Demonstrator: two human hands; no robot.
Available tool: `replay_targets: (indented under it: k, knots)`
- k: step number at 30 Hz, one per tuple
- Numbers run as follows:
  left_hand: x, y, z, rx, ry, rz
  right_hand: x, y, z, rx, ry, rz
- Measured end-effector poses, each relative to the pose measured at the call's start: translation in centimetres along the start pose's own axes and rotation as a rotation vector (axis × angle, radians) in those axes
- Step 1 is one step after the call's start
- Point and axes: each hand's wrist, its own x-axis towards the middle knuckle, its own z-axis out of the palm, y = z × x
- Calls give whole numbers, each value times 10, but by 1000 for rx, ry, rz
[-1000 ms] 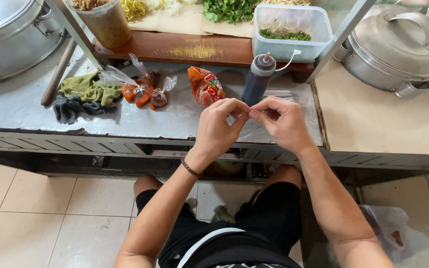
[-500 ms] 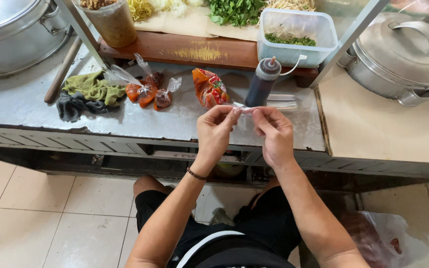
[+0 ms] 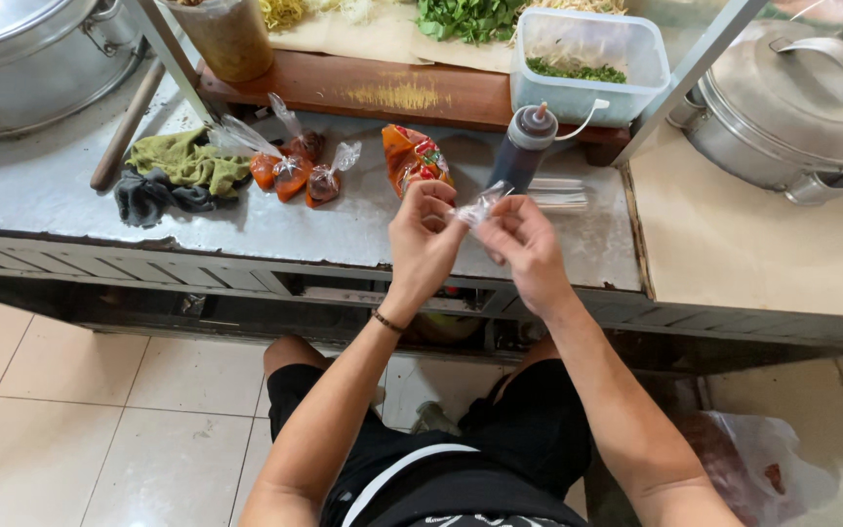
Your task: The person prepares multiple individual sauce packets by hand, opening plastic bags, filling them with sauce from a squeeze bottle, and tying them closed.
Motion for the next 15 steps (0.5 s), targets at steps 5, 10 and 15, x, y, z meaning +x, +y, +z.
replay_targets:
  k: [5,10,15]
  knots:
    - [-8,-3,8,178,161,82,0,13,0,-327,92,-267]
    - [-1,-20,-3,64,223,-86,-5,10,6,145,3,4]
    - [-9,-12,-3,-331,-64,-248,11,20,-6,83,63,-15]
